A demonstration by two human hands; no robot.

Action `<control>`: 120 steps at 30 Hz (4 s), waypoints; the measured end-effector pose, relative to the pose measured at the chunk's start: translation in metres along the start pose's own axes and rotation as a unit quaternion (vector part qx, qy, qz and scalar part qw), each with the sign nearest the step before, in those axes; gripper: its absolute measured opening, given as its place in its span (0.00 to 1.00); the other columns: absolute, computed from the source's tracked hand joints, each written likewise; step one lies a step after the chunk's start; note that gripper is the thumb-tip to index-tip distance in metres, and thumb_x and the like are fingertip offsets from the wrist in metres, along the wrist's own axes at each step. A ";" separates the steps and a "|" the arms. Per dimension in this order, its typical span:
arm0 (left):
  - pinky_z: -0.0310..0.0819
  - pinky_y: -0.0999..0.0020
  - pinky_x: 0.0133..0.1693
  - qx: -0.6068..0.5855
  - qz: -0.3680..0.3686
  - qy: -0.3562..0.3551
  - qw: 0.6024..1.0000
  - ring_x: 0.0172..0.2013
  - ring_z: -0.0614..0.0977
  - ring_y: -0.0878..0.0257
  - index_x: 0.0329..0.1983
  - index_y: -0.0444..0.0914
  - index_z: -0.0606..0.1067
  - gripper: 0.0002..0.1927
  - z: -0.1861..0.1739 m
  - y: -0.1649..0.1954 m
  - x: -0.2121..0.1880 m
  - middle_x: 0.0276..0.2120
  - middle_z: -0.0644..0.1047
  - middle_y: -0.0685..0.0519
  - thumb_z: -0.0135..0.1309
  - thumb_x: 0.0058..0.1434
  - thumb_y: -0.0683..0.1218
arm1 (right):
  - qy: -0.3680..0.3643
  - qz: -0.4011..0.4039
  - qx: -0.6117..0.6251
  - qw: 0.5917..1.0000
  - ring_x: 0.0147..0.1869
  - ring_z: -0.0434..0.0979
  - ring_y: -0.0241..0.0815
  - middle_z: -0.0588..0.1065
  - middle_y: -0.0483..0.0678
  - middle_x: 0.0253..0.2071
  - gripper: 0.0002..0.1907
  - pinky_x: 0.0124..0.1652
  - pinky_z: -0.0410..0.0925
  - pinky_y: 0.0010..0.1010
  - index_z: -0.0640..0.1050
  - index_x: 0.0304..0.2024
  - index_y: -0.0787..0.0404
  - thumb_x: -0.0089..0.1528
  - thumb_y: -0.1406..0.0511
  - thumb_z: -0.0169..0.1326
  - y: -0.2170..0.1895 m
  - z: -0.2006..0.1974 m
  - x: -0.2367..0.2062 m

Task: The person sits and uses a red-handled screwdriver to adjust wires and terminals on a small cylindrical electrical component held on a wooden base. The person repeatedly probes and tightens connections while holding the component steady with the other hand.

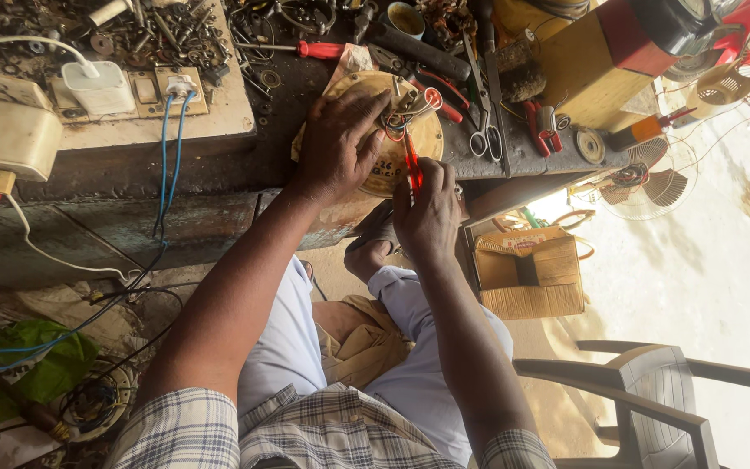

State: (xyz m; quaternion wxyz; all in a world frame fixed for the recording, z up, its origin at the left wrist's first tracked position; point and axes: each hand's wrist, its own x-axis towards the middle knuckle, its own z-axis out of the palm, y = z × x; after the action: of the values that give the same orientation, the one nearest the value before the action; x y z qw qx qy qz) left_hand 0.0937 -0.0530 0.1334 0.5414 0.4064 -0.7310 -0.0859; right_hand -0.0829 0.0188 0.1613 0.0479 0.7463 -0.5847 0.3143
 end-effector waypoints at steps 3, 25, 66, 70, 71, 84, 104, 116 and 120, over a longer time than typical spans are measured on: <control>0.56 0.49 0.66 0.010 0.019 0.013 1.000 0.65 0.72 0.52 0.71 0.38 0.69 0.25 0.000 0.000 0.001 0.61 0.76 0.47 0.54 0.72 0.47 | 0.005 0.042 0.048 0.998 0.48 0.78 0.60 0.72 0.57 0.51 0.17 0.45 0.71 0.48 0.70 0.55 0.60 0.66 0.63 0.57 0.002 0.003 0.002; 0.52 0.45 0.71 0.114 0.067 -0.054 0.990 0.72 0.69 0.50 0.79 0.42 0.58 0.32 0.011 -0.015 -0.008 0.72 0.68 0.45 0.49 0.75 0.54 | 0.048 0.044 0.097 0.993 0.47 0.79 0.58 0.73 0.53 0.51 0.20 0.41 0.73 0.45 0.72 0.58 0.55 0.65 0.63 0.60 0.010 0.010 -0.017; 0.58 0.48 0.70 0.081 0.030 -0.008 0.996 0.69 0.71 0.52 0.76 0.51 0.61 0.34 0.009 -0.007 -0.012 0.69 0.72 0.50 0.58 0.69 0.57 | -0.005 -0.041 0.073 0.996 0.58 0.77 0.61 0.73 0.58 0.60 0.27 0.52 0.72 0.46 0.70 0.70 0.61 0.67 0.69 0.54 0.007 -0.012 -0.033; 0.55 0.44 0.72 0.107 0.028 0.002 0.994 0.69 0.70 0.53 0.77 0.56 0.56 0.38 0.014 -0.011 -0.011 0.69 0.70 0.52 0.58 0.68 0.61 | -0.011 -0.068 0.073 0.995 0.60 0.75 0.63 0.72 0.64 0.58 0.25 0.54 0.71 0.48 0.70 0.67 0.66 0.66 0.68 0.52 0.009 -0.015 -0.033; 0.55 0.44 0.72 0.107 0.024 0.002 0.994 0.69 0.70 0.53 0.77 0.56 0.55 0.38 0.015 -0.012 -0.011 0.69 0.70 0.52 0.57 0.68 0.60 | -0.014 -0.065 0.086 0.994 0.60 0.74 0.64 0.72 0.65 0.57 0.23 0.54 0.70 0.48 0.70 0.66 0.67 0.68 0.68 0.52 0.011 -0.015 -0.034; 0.55 0.45 0.72 0.092 0.009 0.005 0.996 0.69 0.70 0.54 0.77 0.52 0.56 0.41 0.010 -0.006 -0.009 0.66 0.71 0.50 0.60 0.64 0.58 | -0.020 -0.019 0.106 0.994 0.42 0.78 0.63 0.77 0.59 0.39 0.24 0.40 0.68 0.51 0.69 0.59 0.70 0.69 0.60 0.57 0.011 -0.011 -0.026; 0.58 0.48 0.68 0.077 0.044 -0.008 0.996 0.67 0.72 0.50 0.76 0.46 0.62 0.34 0.009 -0.007 -0.007 0.65 0.73 0.45 0.57 0.69 0.54 | 0.028 -0.015 0.073 0.997 0.50 0.77 0.65 0.75 0.61 0.47 0.15 0.46 0.71 0.49 0.73 0.58 0.63 0.69 0.67 0.54 0.029 -0.007 -0.029; 0.56 0.48 0.69 0.063 0.040 -0.026 0.997 0.68 0.71 0.49 0.77 0.43 0.61 0.35 0.009 -0.007 -0.009 0.65 0.74 0.46 0.59 0.70 0.53 | -0.008 0.009 0.088 0.996 0.49 0.80 0.61 0.74 0.58 0.51 0.22 0.43 0.74 0.46 0.70 0.63 0.59 0.67 0.65 0.57 0.017 -0.016 -0.029; 0.56 0.48 0.69 0.071 0.049 -0.021 0.996 0.69 0.70 0.50 0.77 0.43 0.61 0.35 0.009 -0.007 -0.009 0.66 0.73 0.46 0.59 0.70 0.53 | -0.018 0.006 0.071 0.997 0.49 0.80 0.59 0.74 0.56 0.52 0.22 0.43 0.73 0.46 0.70 0.64 0.55 0.67 0.65 0.57 0.020 -0.016 -0.031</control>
State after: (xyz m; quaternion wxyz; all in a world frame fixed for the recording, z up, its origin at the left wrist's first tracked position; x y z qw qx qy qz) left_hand 0.0900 -0.0541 0.1192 0.4993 0.4051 -0.7657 -0.0159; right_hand -0.1115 0.0454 0.1523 -0.0177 0.7496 -0.5666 0.3419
